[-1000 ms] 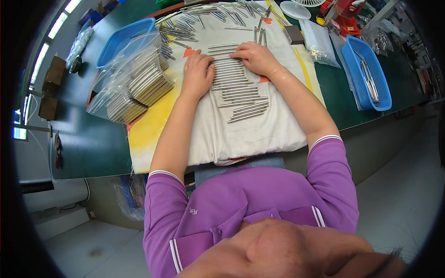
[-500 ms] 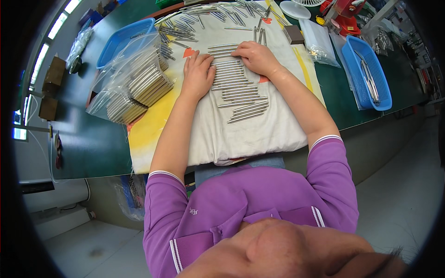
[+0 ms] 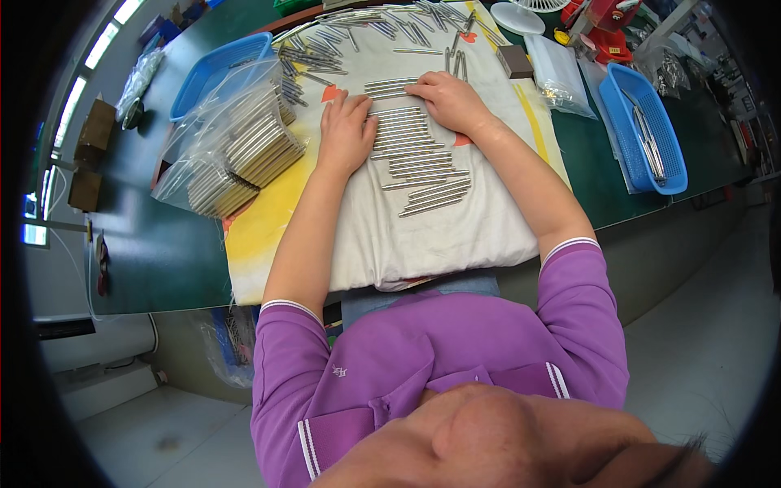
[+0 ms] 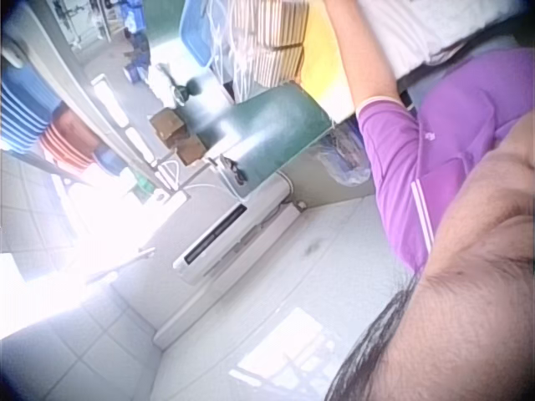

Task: The person bundles metal pins by hand, arranges the pins into rows on a cloth, and aligns individual pins against each other using a small block.

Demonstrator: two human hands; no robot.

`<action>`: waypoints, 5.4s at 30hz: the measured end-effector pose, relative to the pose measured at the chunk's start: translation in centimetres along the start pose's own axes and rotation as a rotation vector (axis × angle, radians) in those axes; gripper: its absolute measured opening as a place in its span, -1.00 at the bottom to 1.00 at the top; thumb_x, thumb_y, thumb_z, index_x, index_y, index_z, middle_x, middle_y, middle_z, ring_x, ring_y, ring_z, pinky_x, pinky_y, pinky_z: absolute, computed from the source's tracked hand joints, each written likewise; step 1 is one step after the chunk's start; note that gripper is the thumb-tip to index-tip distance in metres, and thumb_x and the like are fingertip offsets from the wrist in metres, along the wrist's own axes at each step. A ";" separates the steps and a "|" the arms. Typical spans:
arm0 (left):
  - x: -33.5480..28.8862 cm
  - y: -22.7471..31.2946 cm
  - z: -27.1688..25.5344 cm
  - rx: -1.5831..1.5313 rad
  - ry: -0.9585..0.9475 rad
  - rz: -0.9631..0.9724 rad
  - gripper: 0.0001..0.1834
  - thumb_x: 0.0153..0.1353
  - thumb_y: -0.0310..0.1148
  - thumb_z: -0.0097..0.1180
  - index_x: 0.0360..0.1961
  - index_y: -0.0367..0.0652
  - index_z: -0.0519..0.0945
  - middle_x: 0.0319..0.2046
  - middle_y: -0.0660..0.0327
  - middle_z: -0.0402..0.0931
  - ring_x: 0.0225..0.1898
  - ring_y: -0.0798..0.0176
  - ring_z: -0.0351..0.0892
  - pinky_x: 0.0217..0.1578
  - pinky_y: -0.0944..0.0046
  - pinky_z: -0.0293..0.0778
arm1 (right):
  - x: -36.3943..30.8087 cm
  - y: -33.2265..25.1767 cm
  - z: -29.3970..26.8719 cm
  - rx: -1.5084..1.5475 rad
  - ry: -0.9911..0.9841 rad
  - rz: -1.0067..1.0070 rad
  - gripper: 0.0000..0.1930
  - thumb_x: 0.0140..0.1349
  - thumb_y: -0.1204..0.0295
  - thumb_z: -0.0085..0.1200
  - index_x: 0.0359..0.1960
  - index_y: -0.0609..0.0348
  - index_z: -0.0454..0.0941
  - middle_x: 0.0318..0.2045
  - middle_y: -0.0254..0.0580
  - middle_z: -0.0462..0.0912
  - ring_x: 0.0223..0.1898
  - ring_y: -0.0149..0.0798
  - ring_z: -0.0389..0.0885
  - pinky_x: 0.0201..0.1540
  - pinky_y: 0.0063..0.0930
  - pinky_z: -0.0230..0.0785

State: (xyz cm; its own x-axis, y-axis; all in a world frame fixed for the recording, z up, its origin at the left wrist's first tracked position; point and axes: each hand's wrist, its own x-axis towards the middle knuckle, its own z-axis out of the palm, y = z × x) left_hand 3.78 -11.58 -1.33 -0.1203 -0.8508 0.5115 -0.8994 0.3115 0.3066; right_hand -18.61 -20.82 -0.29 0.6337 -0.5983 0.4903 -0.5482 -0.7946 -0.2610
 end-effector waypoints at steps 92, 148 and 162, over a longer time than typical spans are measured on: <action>-1.3 0.7 -1.0 -0.054 -0.047 0.050 -0.65 0.31 -0.26 0.00 0.01 -0.20 0.60 0.05 0.07 0.47 0.27 -0.10 0.26 0.28 -0.07 0.16 | -5.4 -0.8 -10.5 0.234 0.134 0.322 -0.82 0.26 0.44 0.08 -0.15 0.10 0.67 -0.18 -0.20 0.66 -0.22 -0.15 0.65 -0.15 -0.41 0.49; -1.1 0.2 -1.2 0.028 -0.104 0.041 -0.59 0.29 -0.24 0.05 0.12 -0.19 0.53 0.17 0.10 0.43 0.32 -0.13 0.22 0.29 -0.05 0.17 | -2.1 -2.9 -0.7 0.029 -0.051 0.028 -0.55 0.12 0.63 -0.11 0.06 0.10 0.58 -0.02 -0.13 0.60 0.04 -0.05 0.50 0.13 -0.25 0.38; -1.3 0.0 -0.3 0.003 -0.036 0.036 -0.56 0.30 -0.20 0.04 0.13 -0.21 0.52 0.20 0.09 0.40 0.35 -0.13 0.15 0.33 -0.09 0.08 | -1.9 -2.9 -0.7 0.039 -0.042 0.023 -0.56 0.14 0.63 -0.08 0.06 0.09 0.58 -0.02 -0.14 0.58 0.03 -0.05 0.50 0.13 -0.24 0.37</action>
State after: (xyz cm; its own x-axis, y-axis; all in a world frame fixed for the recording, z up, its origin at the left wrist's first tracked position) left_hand 4.08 -10.35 -1.78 -0.1678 -0.8536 0.4931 -0.8954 0.3413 0.2860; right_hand -18.58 -17.25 0.08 0.6436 -0.6200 0.4488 -0.5421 -0.7832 -0.3045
